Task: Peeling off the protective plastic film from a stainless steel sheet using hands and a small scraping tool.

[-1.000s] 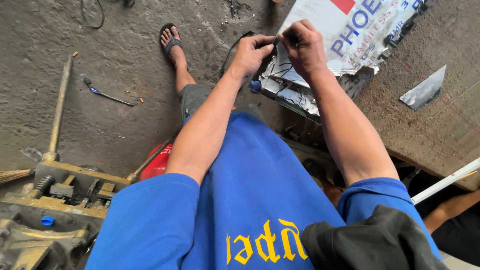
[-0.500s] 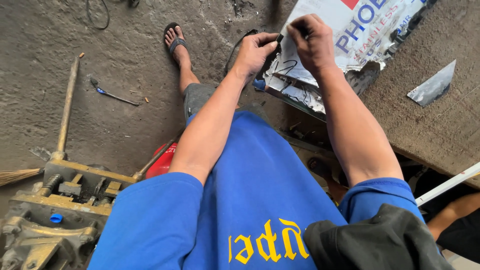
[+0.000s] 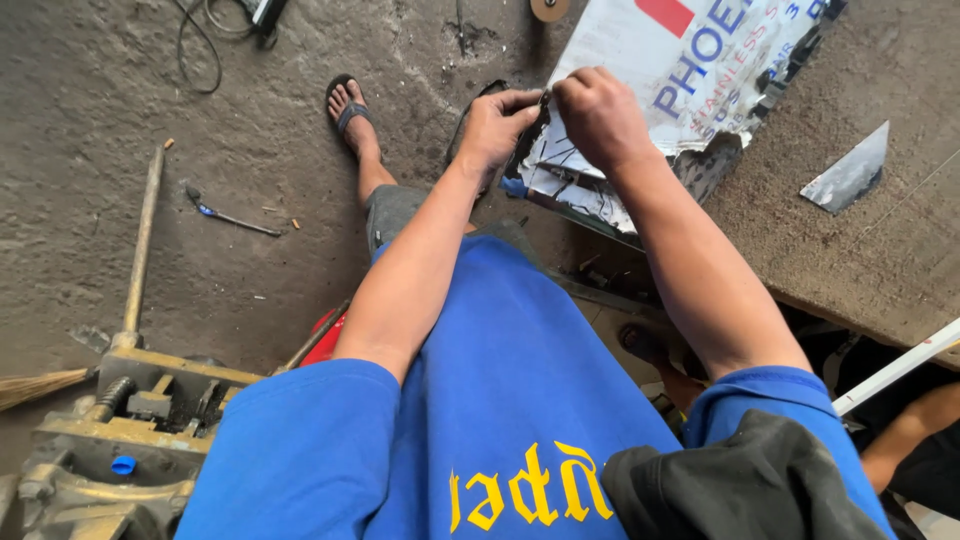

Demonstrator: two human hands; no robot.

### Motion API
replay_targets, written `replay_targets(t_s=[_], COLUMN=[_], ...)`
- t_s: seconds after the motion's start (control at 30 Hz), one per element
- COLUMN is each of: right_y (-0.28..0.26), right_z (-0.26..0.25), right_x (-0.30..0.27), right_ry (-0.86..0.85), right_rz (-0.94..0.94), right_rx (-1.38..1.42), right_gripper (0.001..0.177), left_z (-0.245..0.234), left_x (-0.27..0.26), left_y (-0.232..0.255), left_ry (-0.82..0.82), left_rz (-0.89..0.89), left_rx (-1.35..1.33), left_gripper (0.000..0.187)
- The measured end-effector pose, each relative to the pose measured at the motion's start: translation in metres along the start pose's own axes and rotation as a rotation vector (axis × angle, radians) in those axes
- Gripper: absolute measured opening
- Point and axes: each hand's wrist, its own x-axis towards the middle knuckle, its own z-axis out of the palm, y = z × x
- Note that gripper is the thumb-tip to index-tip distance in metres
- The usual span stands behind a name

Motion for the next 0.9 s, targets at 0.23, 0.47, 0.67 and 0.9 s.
replay_targets(t_s=[0.23, 0.47, 0.67, 0.9], right_y=[-0.03, -0.023, -0.014, -0.015], right_z=[0.019, 0.018, -0.011, -0.029], right_x=[0.034, 0.051, 0.062, 0.059], right_ry=[-0.422, -0.573, -0.647, -0.696], right_rz=[0.121, -0.052, -0.102, -0.015], right_rx=[-0.387, -0.533, -0.394, -0.27], right_gripper=[0.017, 0.022, 0.032, 0.038], left_z=[0.005, 0.009, 0.009, 0.01], left_x=[0.001, -0.004, 0.004, 0.008], left_y=[0.001, 0.011, -0.001, -0.014], left_ry=[0.071, 0.076, 0.075, 0.081], left_rz=[0.104, -0.021, -0.035, -0.065], left_rx=[0.119, 0.061, 0.113, 0.028], left_gripper=[0.02, 0.02, 0.023, 0.027])
